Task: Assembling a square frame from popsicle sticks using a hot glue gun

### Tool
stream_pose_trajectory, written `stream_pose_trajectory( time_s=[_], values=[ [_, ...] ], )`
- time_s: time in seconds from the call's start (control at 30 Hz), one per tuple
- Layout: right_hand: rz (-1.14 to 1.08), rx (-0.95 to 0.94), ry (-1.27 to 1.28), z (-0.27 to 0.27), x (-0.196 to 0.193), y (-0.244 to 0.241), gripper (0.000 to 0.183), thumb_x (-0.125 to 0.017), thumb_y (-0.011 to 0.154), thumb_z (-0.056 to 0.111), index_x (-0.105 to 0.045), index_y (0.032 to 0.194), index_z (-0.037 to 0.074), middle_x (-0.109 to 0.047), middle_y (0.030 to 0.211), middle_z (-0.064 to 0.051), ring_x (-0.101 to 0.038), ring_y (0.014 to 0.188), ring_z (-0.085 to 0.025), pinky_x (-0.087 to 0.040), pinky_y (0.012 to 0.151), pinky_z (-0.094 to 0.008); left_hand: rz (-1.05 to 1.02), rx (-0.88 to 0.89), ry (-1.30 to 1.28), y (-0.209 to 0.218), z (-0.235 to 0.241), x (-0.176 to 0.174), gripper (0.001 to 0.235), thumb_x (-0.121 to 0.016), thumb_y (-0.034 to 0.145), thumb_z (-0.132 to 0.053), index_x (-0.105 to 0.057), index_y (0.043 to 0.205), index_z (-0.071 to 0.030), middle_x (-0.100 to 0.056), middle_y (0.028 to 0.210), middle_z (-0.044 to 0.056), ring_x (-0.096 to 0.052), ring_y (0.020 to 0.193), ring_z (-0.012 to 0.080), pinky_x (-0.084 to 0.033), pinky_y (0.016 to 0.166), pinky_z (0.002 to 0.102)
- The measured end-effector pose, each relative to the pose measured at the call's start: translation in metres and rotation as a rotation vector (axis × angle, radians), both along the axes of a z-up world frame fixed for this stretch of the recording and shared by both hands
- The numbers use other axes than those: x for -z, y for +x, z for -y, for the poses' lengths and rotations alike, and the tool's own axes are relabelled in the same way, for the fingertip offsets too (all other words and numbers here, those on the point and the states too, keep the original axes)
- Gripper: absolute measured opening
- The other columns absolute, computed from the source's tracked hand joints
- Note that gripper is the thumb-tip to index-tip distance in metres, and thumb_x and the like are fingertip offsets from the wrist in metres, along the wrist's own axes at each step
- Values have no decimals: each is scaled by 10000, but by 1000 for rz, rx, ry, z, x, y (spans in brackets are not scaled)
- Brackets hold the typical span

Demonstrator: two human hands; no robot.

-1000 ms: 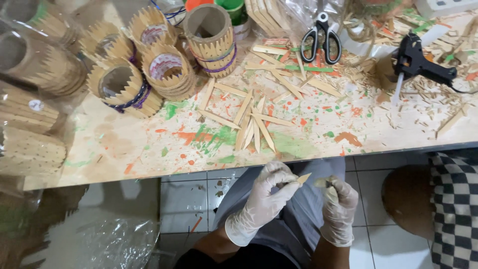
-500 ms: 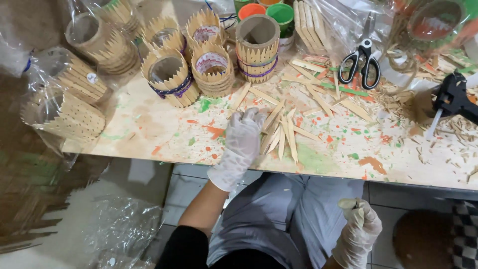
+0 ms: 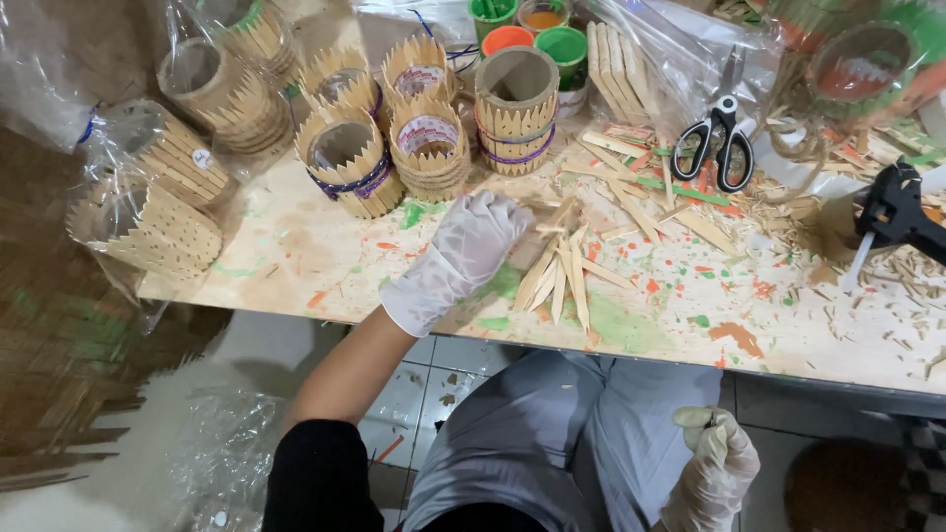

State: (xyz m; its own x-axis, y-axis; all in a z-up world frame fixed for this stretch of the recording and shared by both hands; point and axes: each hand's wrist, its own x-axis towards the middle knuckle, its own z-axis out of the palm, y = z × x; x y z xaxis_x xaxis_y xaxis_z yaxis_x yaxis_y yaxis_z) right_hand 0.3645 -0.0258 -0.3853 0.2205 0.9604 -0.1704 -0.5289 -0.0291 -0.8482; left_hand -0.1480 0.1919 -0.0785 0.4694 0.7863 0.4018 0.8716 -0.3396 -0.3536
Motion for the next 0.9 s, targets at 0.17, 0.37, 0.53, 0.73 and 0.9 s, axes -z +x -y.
stream_pose_trajectory(
  time_s=[0.17,0.37,0.53,0.73,0.9],
  values=[
    [-915,-262,3,-1,29,20,279,-589,1013,-18,-558,1251,-160,-482,1254,-281,-510,1086,-162,-509,903,-125,-138,-33,377,0,-20,-77,255,-709,865,-197,-630,1099,-264,-529,839,-57,-537,817,170,-488,673,330],
    [-1524,-824,-75,-21,-92,-29,383,-600,1062,33,-336,1301,-108,-312,702,79,-448,588,-62,-444,535,-222,-64,-92,-101,-12,-77,-65,425,-674,867,-153,-607,1284,-203,-643,1068,6,-593,1065,274,-541,860,482],
    [-1603,-838,-125,-22,-76,-16,587,-564,1068,85,-191,1464,-134,-544,1194,-131,-625,1205,-204,-506,1114,-286,-125,-147,-106,-17,-97,-40,407,-689,817,-143,-609,1212,-204,-656,1018,0,-600,1031,270,-524,847,484],
    [-1412,-847,22,-22,-81,-22,651,-476,1132,177,-108,1482,-230,-589,1175,-218,-638,1196,-321,-555,1043,-382,-125,-166,27,-20,-101,-33,370,-728,778,-168,-640,1136,-200,-670,975,-7,-598,1009,265,-507,847,491],
    [-1648,-904,-134,-24,-86,-22,517,-586,1062,86,-244,1407,-93,-599,1208,-141,-635,1284,-269,-511,1103,-362,-144,-138,248,-12,-75,-71,251,-722,881,-180,-671,1124,-219,-638,1001,23,-573,970,254,-480,702,409]
  ],
)
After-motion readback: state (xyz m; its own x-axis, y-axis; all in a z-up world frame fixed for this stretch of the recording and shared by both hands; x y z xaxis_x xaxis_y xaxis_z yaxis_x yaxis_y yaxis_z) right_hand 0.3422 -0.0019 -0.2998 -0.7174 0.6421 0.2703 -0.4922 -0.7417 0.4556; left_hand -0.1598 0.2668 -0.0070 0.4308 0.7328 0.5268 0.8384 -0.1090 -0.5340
